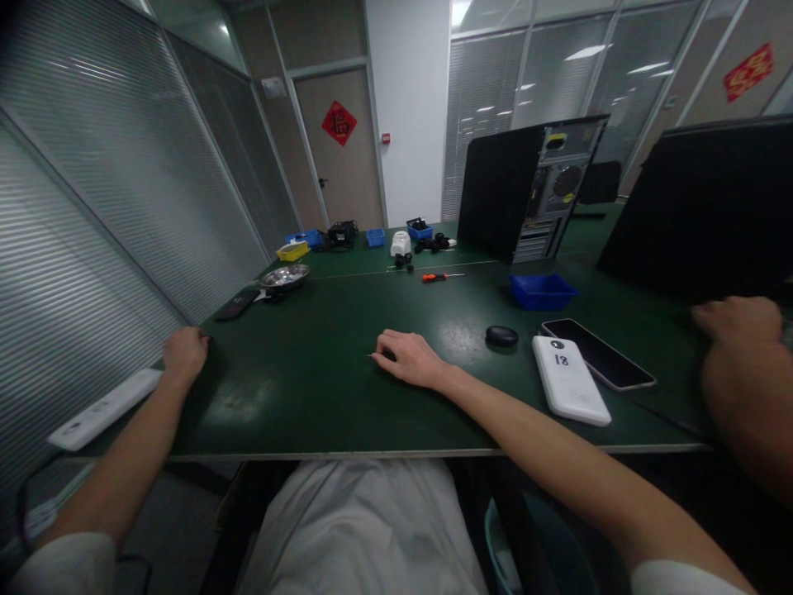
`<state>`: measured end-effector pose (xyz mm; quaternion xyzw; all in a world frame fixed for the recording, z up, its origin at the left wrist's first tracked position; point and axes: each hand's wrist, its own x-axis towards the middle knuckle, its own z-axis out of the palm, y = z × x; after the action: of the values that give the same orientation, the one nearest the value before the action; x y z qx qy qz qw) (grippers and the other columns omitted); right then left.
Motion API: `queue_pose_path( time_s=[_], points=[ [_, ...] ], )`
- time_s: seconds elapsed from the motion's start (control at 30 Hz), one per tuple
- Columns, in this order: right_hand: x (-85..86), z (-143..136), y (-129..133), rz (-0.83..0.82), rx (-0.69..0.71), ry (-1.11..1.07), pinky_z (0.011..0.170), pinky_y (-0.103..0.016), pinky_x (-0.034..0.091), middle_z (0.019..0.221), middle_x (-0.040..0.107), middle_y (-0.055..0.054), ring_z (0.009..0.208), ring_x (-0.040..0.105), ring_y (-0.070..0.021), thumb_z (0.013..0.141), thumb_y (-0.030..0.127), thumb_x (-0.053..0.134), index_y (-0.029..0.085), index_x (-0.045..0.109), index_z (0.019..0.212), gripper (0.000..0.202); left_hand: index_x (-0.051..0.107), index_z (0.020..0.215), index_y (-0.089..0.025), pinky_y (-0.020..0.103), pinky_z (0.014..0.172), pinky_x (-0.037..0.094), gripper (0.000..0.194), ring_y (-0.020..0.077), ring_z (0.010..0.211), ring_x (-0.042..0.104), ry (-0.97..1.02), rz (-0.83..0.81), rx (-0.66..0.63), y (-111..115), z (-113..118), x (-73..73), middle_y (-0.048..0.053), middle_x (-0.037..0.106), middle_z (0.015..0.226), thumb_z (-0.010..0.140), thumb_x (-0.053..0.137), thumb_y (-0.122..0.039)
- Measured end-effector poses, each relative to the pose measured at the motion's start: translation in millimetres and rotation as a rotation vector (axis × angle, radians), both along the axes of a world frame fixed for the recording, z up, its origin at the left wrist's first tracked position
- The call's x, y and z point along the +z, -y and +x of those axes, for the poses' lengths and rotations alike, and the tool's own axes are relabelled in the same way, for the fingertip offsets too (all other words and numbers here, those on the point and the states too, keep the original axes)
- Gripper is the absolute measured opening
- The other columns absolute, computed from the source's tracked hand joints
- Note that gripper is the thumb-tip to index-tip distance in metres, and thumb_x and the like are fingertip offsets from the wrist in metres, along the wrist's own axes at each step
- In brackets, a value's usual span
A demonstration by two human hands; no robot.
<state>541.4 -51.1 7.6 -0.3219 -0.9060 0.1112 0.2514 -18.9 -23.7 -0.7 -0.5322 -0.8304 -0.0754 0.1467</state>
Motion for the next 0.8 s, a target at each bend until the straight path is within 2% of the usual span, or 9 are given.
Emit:
queue_pose_path(
  time_s=[0.2,0.33,0.5,0.6,0.7,0.8],
  points=[
    [0.2,0.4,-0.3,-0.007,0.004,0.008,0.070,-0.026,0.039,0.098,0.064,-0.004,0.078,0.057,-0.0143,0.100,0.034,0.056,0.020,0.063,0.098,0.016,0.074,0.103,-0.003,0.046,0.087,0.050,0.039,0.0390,0.104,0.062,-0.019,0.017,0.043,-1.9,3.8,1.4,0.027,0.066,0.107,0.094,0.044,-0.027],
    [2.6,0.6,0.7,-0.012,0.011,0.013,0.070,-0.026,0.039,0.098,0.064,-0.003,0.078,0.057,-0.0141,0.100,0.035,0.056,0.020,0.064,0.098,0.017,0.074,0.104,-0.003,0.045,0.086,0.050,0.038,0.0383,0.102,0.063,0.030,-0.005,0.053,-4.2,2.6,3.3,0.027,0.067,0.104,0.094,0.047,-0.028],
    [3.7,0.6,1.1,-0.020,0.009,0.018,0.068,-0.026,0.039,0.098,0.064,-0.003,0.077,0.057,-0.0140,0.100,0.036,0.056,0.020,0.064,0.098,0.018,0.074,0.108,-0.007,0.046,0.088,0.048,0.038,0.0390,0.106,0.061,0.083,0.025,0.033,1.7,-1.4,4.4,0.026,0.066,0.112,0.092,0.051,-0.033],
    [1.7,0.2,0.5,-0.013,0.006,0.017,0.069,-0.027,0.039,0.098,0.064,-0.003,0.077,0.057,-0.0140,0.100,0.036,0.056,0.020,0.064,0.099,0.018,0.074,0.109,-0.007,0.045,0.086,0.048,0.037,0.0379,0.102,0.063,0.143,0.068,0.038,5.2,0.4,6.0,0.025,0.068,0.108,0.090,0.052,-0.032],
    [-0.7,-0.7,-0.3,-0.003,0.005,0.014,0.070,-0.027,0.038,0.098,0.064,-0.003,0.078,0.057,-0.0141,0.100,0.037,0.056,0.020,0.064,0.098,0.018,0.076,0.105,-0.010,0.041,0.090,0.048,0.034,0.0343,0.101,0.065,0.214,0.112,-0.069,3.5,18.9,9.8,0.020,0.072,0.104,0.090,0.056,-0.033],
    [-1.9,-1.4,-1.1,-0.001,0.002,0.009,0.069,-0.027,0.038,0.098,0.065,-0.003,0.078,0.057,-0.0140,0.100,0.037,0.056,0.020,0.063,0.097,0.018,0.077,0.107,-0.017,0.034,0.092,0.048,0.031,0.0270,0.101,0.067,0.325,0.131,-0.254,1.5,66.6,15.7,0.011,0.075,0.108,0.092,0.058,-0.038]
  ],
)
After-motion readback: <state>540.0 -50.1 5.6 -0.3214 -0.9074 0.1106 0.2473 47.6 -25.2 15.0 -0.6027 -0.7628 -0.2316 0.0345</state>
